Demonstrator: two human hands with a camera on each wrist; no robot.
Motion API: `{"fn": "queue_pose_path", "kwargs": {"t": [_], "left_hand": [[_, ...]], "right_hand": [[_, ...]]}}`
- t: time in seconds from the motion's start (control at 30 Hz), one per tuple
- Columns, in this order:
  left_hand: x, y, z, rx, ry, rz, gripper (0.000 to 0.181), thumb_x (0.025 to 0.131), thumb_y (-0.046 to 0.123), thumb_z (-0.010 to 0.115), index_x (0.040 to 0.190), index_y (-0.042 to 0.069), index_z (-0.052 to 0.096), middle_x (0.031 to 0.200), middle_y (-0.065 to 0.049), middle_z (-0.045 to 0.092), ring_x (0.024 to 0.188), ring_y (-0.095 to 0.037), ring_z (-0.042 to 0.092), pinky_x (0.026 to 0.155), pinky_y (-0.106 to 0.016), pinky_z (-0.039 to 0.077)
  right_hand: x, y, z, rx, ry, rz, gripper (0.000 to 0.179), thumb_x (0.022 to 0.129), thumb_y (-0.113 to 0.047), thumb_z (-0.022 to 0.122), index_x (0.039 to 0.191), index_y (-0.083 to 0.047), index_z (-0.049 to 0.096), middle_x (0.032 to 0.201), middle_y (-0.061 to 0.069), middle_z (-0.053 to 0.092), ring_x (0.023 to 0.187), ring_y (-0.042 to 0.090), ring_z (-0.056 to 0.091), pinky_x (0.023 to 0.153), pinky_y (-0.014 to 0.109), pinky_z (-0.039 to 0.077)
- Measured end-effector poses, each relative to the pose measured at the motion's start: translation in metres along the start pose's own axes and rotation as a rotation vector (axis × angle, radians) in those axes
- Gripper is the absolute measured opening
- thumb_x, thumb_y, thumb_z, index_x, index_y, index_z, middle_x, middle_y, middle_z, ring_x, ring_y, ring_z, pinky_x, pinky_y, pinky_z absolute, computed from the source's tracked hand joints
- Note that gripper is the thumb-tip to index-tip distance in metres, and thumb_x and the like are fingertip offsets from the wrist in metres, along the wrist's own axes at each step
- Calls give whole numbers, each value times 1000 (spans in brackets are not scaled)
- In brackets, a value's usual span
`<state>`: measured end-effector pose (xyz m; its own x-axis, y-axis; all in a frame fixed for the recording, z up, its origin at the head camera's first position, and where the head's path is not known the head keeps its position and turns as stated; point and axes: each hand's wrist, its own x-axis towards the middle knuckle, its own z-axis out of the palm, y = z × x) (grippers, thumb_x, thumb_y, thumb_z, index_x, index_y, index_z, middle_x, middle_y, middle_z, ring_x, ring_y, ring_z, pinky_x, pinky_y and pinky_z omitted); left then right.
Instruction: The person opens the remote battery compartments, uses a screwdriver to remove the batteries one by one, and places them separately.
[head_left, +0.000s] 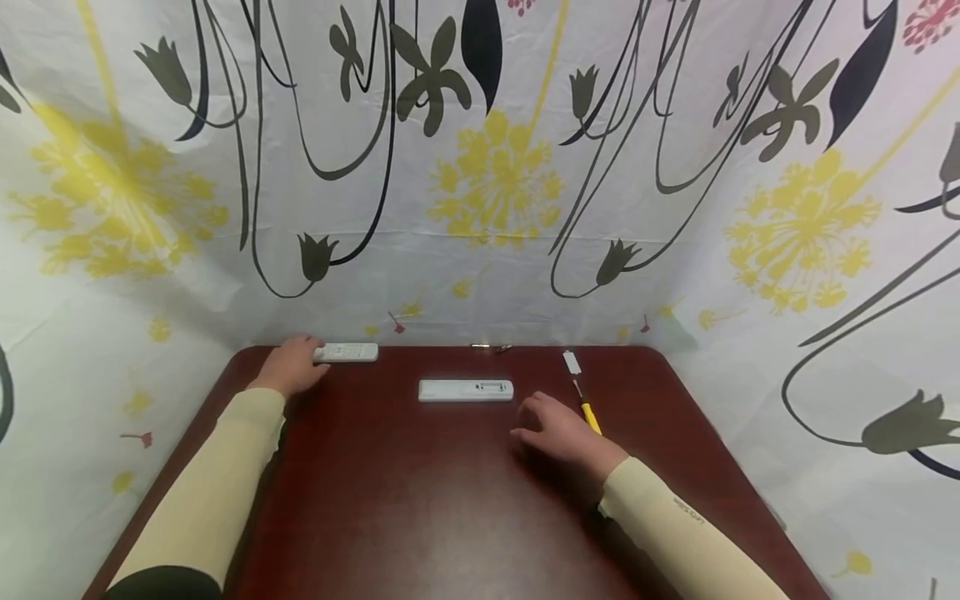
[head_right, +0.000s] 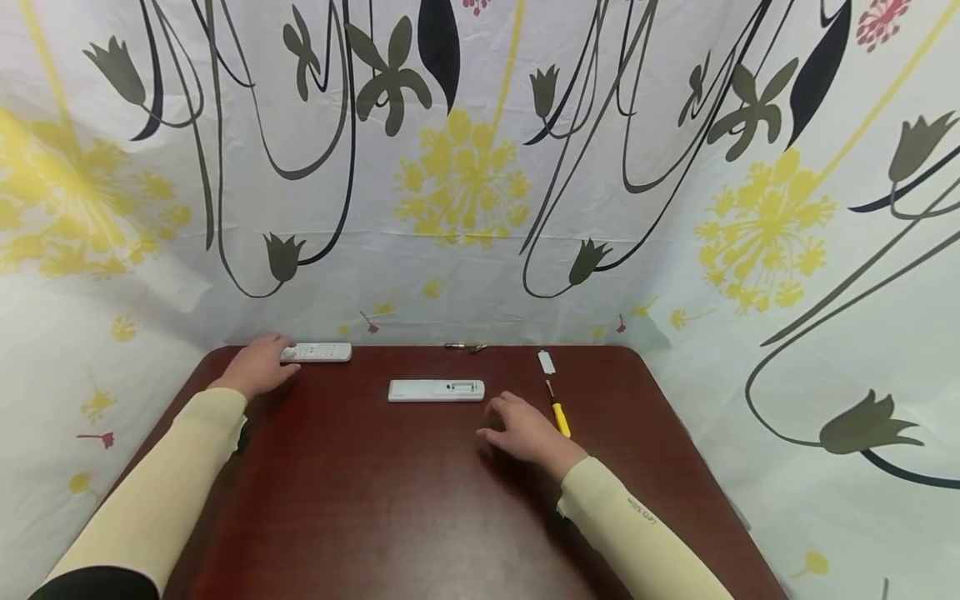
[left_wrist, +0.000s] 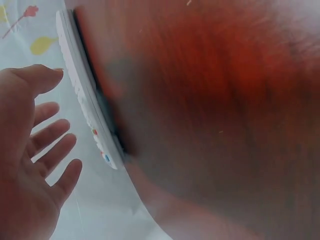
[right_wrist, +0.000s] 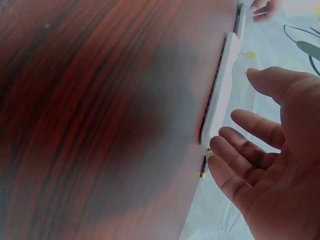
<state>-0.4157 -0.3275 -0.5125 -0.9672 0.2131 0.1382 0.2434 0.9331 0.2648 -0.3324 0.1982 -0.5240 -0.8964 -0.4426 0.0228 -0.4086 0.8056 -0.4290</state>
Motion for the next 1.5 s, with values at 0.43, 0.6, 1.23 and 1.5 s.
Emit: {"fn": "queue_pose_path", "kwargs": {"t": [0.43,0.6,1.23,1.5], "left_hand": [[20,-9,3,45,-48,-31,59,102,20,76,147,-13,56,147,-36,56,135,-56,54,111,-70,45],[24,-14,3,41,-72,-47,63,102,20,76,150,-14,53,151,-36,54,138,-56,52,114,-71,42],[22,-19,9,128,-116,-30,53,103,20,77,141,-14,61,142,-38,59,132,-58,55,107,-72,47],[20,-18,14,23,-127,-73,57,104,22,76,146,-12,59,143,-38,54,131,-58,55,104,-75,48]], "right_hand": [[-4,-3,-8,-30,6,-16,28,100,-36,85,117,-16,74,108,-5,63,96,13,63,94,40,59],[-4,-2,-10,-39,5,-12,28,101,-37,84,117,-16,74,108,-5,64,97,13,64,93,40,59],[-12,3,-8,-12,-14,-8,25,101,-36,84,114,-18,75,105,-7,62,93,11,61,91,39,59],[-15,6,-8,-2,-16,-12,24,102,-35,83,115,-17,75,106,-7,62,94,11,61,91,40,59]]}}
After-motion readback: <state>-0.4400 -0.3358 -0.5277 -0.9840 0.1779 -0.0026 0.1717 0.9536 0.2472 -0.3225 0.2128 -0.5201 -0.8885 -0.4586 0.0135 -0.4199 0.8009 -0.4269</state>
